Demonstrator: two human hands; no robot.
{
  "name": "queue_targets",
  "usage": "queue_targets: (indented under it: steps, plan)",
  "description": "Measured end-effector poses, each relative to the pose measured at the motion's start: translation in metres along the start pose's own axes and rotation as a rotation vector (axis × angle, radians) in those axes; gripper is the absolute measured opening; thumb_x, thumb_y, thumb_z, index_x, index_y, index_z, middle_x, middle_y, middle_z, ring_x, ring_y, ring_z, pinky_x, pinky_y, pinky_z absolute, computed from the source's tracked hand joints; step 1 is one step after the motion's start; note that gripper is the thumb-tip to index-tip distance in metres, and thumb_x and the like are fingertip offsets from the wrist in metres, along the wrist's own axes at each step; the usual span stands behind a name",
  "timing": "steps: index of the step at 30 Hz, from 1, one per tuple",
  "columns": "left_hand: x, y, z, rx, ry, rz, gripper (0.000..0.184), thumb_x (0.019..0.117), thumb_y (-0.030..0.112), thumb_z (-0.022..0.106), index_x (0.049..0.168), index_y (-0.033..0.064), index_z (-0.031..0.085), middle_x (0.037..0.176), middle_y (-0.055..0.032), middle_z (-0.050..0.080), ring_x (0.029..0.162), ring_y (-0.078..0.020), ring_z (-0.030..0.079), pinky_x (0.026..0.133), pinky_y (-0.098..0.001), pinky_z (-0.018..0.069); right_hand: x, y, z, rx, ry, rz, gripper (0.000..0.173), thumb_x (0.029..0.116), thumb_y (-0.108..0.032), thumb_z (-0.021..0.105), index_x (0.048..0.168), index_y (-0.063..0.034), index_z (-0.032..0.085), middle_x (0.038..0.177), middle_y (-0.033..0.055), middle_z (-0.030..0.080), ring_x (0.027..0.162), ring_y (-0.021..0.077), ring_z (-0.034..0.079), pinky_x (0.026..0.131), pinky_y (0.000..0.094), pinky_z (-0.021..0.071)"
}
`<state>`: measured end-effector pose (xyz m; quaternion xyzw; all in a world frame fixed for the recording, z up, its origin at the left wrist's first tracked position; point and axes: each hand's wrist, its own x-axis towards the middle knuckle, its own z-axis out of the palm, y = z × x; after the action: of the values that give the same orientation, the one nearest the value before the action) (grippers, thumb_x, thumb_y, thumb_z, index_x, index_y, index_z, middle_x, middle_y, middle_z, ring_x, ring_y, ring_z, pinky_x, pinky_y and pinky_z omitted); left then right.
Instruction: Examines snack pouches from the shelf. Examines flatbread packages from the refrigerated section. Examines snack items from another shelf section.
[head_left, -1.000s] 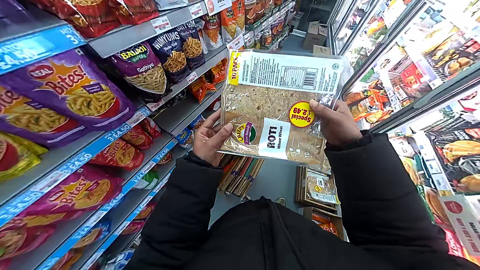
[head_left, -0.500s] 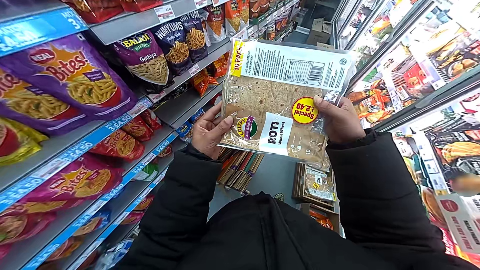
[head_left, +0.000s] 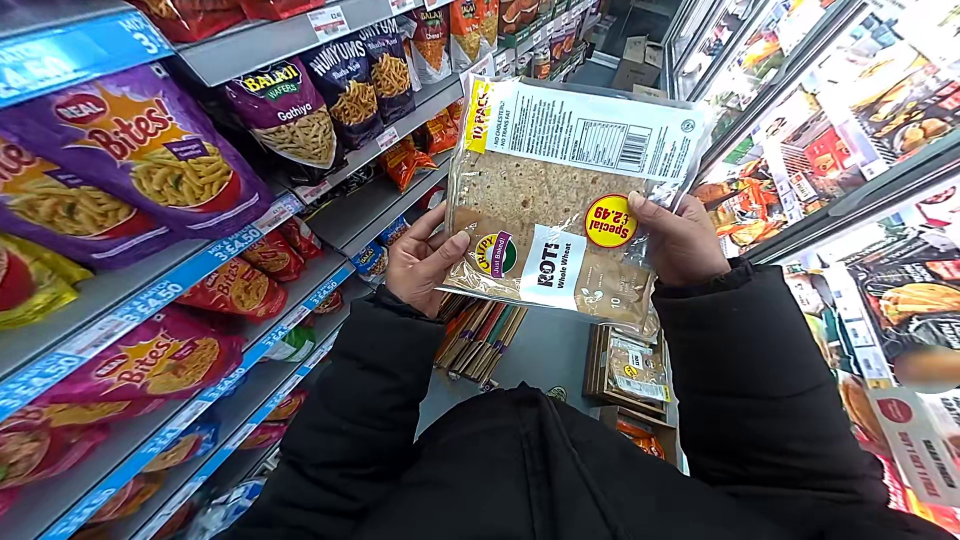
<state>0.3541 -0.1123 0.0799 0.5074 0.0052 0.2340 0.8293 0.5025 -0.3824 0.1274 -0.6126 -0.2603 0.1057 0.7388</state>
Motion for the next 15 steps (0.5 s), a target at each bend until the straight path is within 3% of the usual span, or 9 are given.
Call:
queue_targets:
  steps: [11, 15]
  plan:
    - [0.0044, -0.003, 0.0009, 0.004, -0.007, -0.007, 0.05, 0.0953, -0.008, 0.06, 0.144, 0.0013, 0.054, 0.114, -0.0121, 0.075, 0.095, -0.0185, 0.075, 0.085, -0.0335, 0.0633, 0.004, 0.0041, -0.0023, 0.02, 0.023, 0.015, 0.007, 0.0994, -0.008, 0.059, 0.102, -0.0088, 0.065, 0.088, 0.0026, 0.076, 0.078, 0.0097, 0.074, 0.073, 0.0272, 0.0634]
    - [0.0052, -0.0061, 0.002, 0.005, 0.003, -0.02, 0.049, 0.0947, -0.009, 0.06, 0.142, 0.0019, 0.055, 0.113, -0.0112, 0.075, 0.094, -0.0171, 0.075, 0.085, -0.0323, 0.063, 0.0043, 0.009, -0.0062, 0.035, 0.016, 0.03, 0.009, 0.0959, -0.012, 0.065, 0.105, -0.0094, 0.065, 0.089, 0.002, 0.076, 0.08, 0.0098, 0.074, 0.075, 0.0275, 0.0632]
